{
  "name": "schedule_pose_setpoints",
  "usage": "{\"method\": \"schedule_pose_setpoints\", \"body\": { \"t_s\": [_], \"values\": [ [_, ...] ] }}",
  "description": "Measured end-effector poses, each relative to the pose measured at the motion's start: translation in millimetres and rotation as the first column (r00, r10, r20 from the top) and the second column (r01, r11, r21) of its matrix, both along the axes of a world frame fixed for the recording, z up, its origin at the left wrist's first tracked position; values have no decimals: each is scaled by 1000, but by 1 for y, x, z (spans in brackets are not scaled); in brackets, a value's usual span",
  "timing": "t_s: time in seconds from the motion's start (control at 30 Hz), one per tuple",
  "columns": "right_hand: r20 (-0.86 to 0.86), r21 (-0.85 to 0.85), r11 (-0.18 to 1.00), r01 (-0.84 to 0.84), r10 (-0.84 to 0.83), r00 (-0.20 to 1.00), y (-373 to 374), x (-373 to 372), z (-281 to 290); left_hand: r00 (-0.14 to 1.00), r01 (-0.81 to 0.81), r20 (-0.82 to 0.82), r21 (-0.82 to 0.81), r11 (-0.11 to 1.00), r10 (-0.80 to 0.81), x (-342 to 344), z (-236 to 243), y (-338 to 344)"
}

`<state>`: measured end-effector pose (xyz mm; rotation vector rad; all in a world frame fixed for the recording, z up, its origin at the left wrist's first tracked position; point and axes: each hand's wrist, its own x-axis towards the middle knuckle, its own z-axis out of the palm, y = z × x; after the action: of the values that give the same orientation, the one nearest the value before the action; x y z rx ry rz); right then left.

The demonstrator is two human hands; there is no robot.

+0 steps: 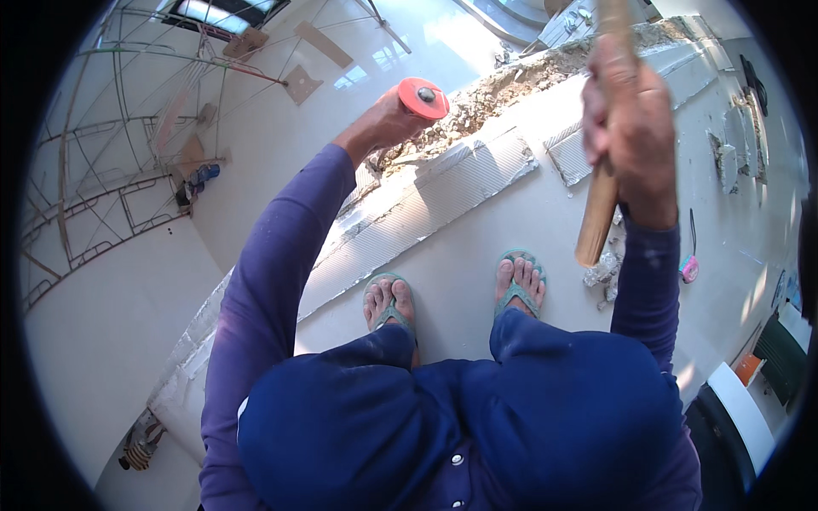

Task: The person uses a hammer and a red suction cup tool to remove tiles from a tiled floor. They repeatedly place the suction cup on a tile, tap it with the hammer, and then pull the tile off the floor. The removed tiles are placed on the floor nearby.

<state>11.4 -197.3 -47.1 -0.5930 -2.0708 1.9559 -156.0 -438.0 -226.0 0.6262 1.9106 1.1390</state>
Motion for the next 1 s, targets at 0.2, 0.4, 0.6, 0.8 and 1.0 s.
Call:
{"method": "schedule_pose_setpoints", "body": {
  "t_s": [0.2,0.4,0.6,0.8,1.0],
  "values": [
    [-387,-229,952,204,-282,878,-11,-15,-22,999,37,31,-6,999,-37,-5,8,4],
    [427,-130,925,-357,377,822,-18,5,-77,994,96,45,-7,995,-95,-14,-8,0],
    [25,-229,973,37,-32,999,-9,-8,-60,986,165,27,8,986,-166,-15,-7,-6],
    [523,-75,907,-414,389,758,-8,-2,-93,983,170,-77,52,984,-166,-10,-10,1],
    [89,-278,955,105,-83,993,-26,-3,-93,979,165,-125,22,986,-161,-14,-23,6]
  ]
}}
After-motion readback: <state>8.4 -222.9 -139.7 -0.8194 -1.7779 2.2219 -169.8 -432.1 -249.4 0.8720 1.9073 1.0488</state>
